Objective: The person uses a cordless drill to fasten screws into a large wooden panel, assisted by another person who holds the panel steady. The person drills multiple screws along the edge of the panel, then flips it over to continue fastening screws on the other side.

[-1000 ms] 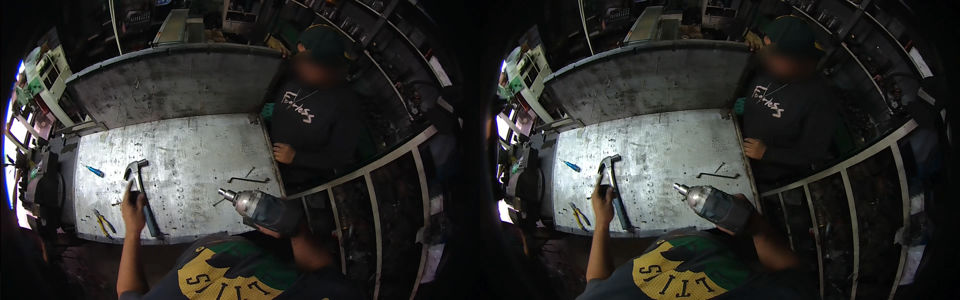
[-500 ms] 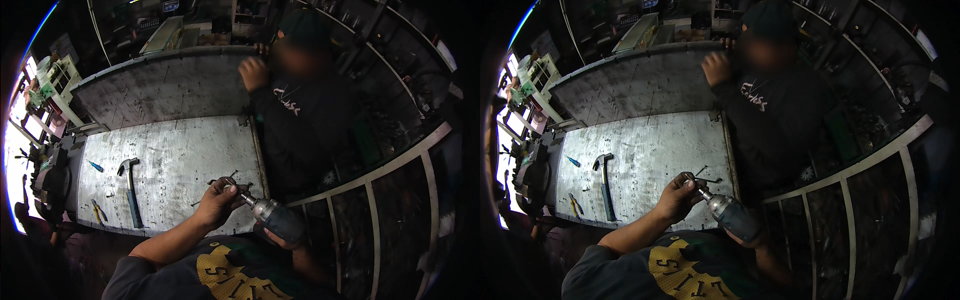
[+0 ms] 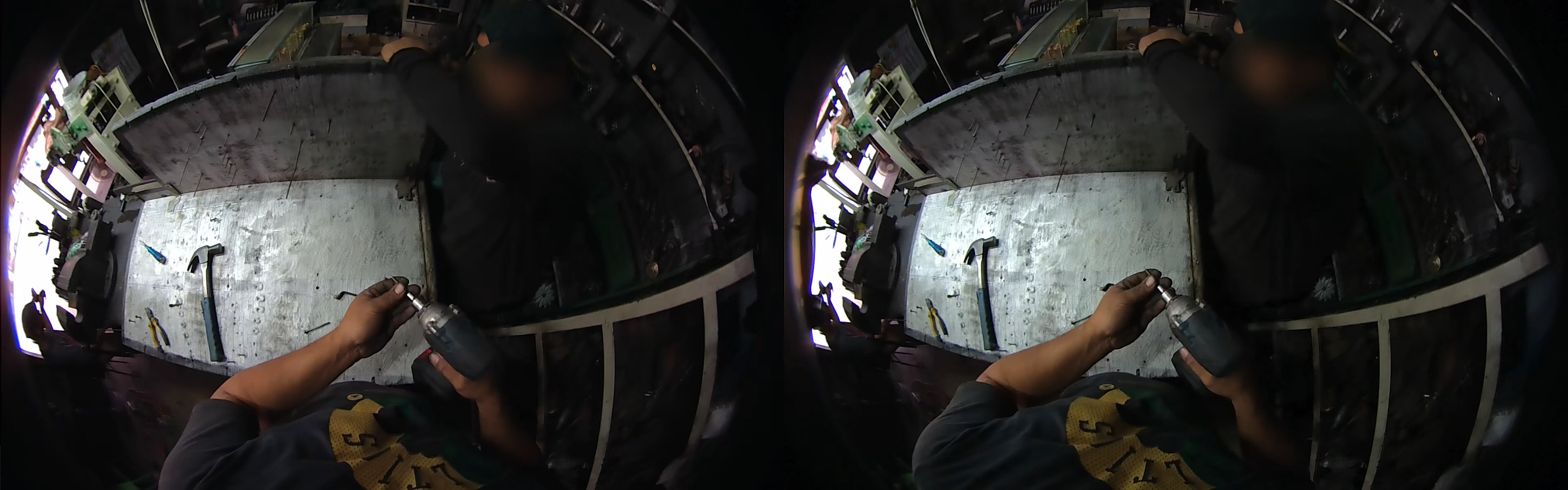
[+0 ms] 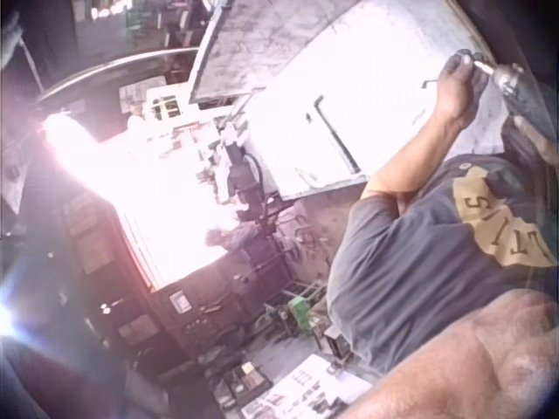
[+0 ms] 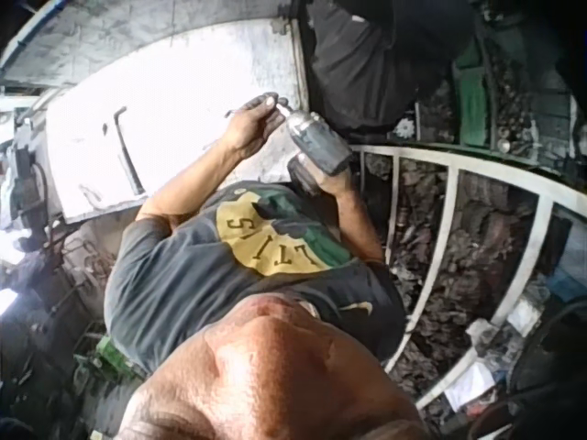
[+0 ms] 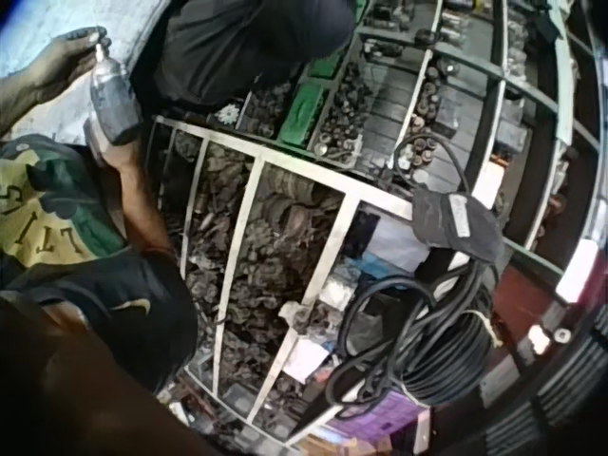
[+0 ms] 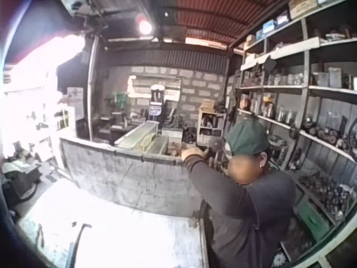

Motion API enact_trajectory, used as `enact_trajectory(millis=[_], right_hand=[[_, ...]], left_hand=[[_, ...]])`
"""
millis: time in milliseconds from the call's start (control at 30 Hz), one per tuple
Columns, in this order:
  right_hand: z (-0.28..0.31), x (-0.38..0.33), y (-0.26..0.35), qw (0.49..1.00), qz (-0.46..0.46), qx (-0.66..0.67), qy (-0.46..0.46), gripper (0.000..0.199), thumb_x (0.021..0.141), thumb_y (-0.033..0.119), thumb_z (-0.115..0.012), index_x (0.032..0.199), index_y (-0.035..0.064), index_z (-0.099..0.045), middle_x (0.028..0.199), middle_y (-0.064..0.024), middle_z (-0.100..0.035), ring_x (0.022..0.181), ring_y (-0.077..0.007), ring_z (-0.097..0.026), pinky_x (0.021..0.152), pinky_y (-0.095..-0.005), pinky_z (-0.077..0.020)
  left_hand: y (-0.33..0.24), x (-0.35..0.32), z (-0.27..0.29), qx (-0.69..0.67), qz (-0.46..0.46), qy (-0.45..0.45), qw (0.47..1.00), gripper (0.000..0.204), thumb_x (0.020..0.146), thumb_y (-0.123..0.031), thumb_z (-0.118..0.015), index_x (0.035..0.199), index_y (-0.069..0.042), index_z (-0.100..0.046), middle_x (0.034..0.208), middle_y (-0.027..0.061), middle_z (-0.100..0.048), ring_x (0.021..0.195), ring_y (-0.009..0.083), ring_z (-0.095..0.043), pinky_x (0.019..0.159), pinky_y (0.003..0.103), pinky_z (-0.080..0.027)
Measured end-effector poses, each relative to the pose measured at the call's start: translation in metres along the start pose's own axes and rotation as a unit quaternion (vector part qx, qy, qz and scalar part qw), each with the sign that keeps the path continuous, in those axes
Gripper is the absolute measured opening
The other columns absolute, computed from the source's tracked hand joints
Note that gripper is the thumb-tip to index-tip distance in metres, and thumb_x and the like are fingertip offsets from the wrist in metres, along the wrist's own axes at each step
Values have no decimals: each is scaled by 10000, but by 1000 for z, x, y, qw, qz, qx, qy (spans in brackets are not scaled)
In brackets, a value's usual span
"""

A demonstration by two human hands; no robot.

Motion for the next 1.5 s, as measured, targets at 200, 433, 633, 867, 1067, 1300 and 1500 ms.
enact_trajectory(millis=[200, 433, 633, 867, 1067, 1300, 1500], right_hand=[[-30, 62, -59, 991, -134, 25, 14, 310, 957, 128, -736, 1231, -16, -713, 1249, -201, -716, 1198, -367, -677, 1061, -468, -514], [-53, 177, -145, 905, -419, 60, -44, 222, 947, 193, -758, 1080, 19, -721, 854, -14, -665, 701, -134, -630, 653, -325, -512], [-67, 266, -180, 860, -493, 111, -72, 128, 923, 127, -746, 995, 25, -715, 801, -59, -665, 625, -183, -637, 535, -350, -525], [-79, 296, -192, 853, -508, 110, -50, 125, 924, 134, -722, 979, 22, -712, 777, -68, -669, 594, -195, -634, 537, -341, -512], [-83, 308, -197, 862, -502, 63, -36, 171, 912, 140, -722, 998, -7, -708, 798, -91, -675, 605, -214, -637, 535, -347, -513], [-83, 319, -196, 840, -539, 59, -16, 190, 912, 148, -730, 1002, -18, -707, 781, -98, -674, 593, -218, -630, 527, -357, -507], [-76, 334, -190, 797, -603, 31, -13, 168, 927, 148, -731, 937, -19, -724, 757, -102, -672, 575, -224, -624, 526, -365, -500]], left_hand=[[-26, 87, 13, -30, 49, 74, 996, 363, 1135, -267, -524, 1369, 12, -529, 1394, 143, -607, 1351, 249, -578, 1244, 384, -413], [-58, 238, 38, -172, 97, 123, 973, 453, 1180, -302, -370, 1378, 73, -530, 1377, 201, -647, 1274, 276, -658, 1170, 394, -510], [-58, 329, 67, -343, 63, 54, 936, 397, 1172, -294, -409, 1338, 40, -545, 1336, 193, -672, 1253, 293, -670, 1152, 410, -530], [-55, 358, 74, -423, 68, 67, 901, 356, 1168, -292, -427, 1286, 18, -554, 1268, 183, -692, 1137, 278, -686, 1066, 413, -561], [-69, 355, 66, -444, 56, -18, 894, 305, 1170, -255, -425, 1239, 10, -558, 1222, 156, -680, 1096, 260, -679, 1032, 395, -569], [-81, 351, 67, -456, 47, -42, 888, 238, 1162, -234, -456, 1138, -20, -558, 1040, 78, -630, 956, 203, -646, 961, 361, -570], [-74, 360, 66, -446, 7, -39, 894, 235, 1162, -226, -448, 1139, -19, -558, 1047, 85, -622, 975, 200, -633, 932, 349, -562]])
Point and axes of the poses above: each hand's wrist, its own x-axis towards the middle knuckle, its own z-axis out of the back of the hand, y = z × x, the point moved 6 cm from there along x, towards the middle knuckle
